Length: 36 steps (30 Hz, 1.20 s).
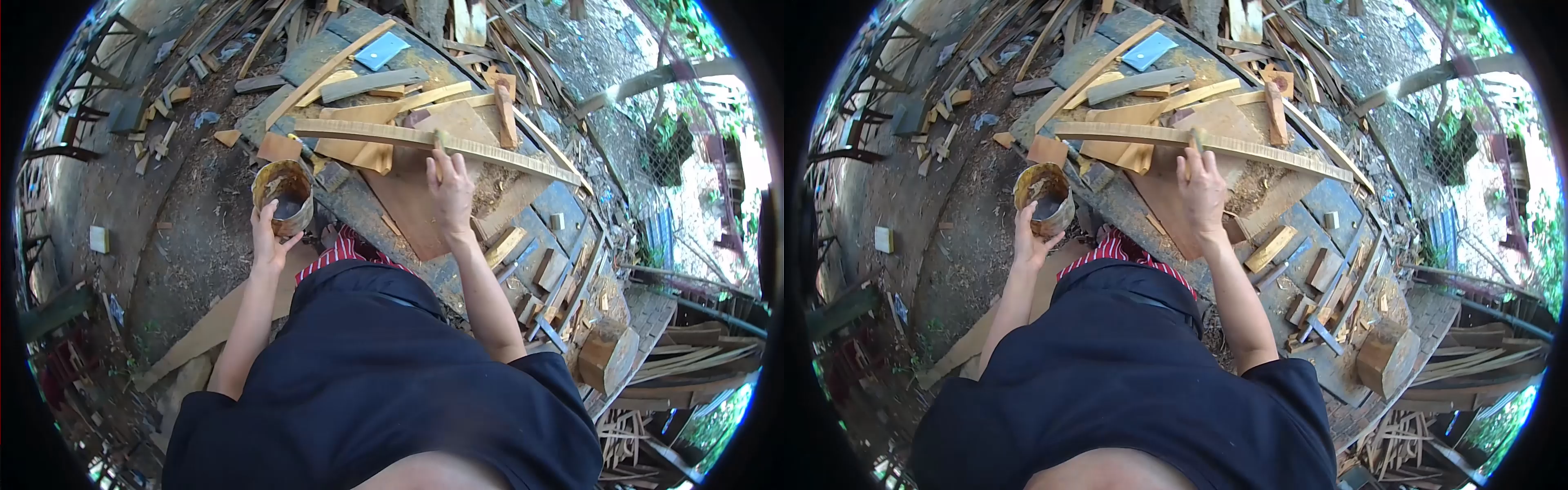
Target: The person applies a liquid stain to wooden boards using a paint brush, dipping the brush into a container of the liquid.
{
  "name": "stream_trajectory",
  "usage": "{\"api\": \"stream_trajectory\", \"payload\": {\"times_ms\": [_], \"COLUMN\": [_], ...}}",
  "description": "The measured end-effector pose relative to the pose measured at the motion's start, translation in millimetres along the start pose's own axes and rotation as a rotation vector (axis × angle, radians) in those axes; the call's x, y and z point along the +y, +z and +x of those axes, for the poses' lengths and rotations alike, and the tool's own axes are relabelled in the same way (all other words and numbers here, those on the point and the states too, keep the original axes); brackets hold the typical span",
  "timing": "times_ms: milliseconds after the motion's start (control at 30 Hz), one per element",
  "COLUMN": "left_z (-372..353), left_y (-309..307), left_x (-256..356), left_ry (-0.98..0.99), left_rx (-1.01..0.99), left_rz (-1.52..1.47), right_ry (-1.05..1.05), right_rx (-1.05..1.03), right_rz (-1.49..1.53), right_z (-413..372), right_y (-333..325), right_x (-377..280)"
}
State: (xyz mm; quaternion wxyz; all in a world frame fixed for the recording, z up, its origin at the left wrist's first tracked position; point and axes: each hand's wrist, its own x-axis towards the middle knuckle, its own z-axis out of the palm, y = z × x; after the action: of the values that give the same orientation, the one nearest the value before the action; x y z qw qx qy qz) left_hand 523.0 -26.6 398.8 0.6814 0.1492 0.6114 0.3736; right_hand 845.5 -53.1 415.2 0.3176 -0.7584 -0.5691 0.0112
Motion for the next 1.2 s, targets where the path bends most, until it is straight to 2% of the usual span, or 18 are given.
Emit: {"api": "stream_trajectory", "payload": {"times_ms": [367,500,600,700,800,833,867,933,1000,1200], "left_z": [-3,-9,-11,-12,-11,-9,-8,-8,-7,-4], "left_y": [-40,-46,-41,-38,-29,-25,-22,-11,1,35], "left_x": [11,10,9,7,5,3,1,0,0,-5], "left_ry": [0.02,0.025,0.021,0.023,0.017,0.008,-0.002,-0.006,-0.007,-0.003], "left_rx": [0.07,0.077,0.075,0.076,0.062,0.055,0.046,0.027,0.005,-0.053], "left_rz": [-0.023,-0.008,0.006,0.004,-0.001,-0.003,-0.003,0.012,0.034,0.114], "right_ry": [-0.108,-0.132,-0.056,-0.025,0.223,0.235,0.382,0.509,0.523,0.625], "right_rx": [-0.114,-0.092,-0.144,-0.038,-0.056,-0.035,-0.058,-0.051,-0.027,0.265], "right_rz": [0.411,0.535,0.619,0.637,0.714,0.715,0.809,0.844,0.826,0.752], "right_z": [23,33,37,34,25,24,19,16,9,-27], "right_y": [79,103,104,97,76,63,49,12,-6,-72], "right_x": [-112,-132,-131,-104,-62,-48,-36,-16,30,156]}}
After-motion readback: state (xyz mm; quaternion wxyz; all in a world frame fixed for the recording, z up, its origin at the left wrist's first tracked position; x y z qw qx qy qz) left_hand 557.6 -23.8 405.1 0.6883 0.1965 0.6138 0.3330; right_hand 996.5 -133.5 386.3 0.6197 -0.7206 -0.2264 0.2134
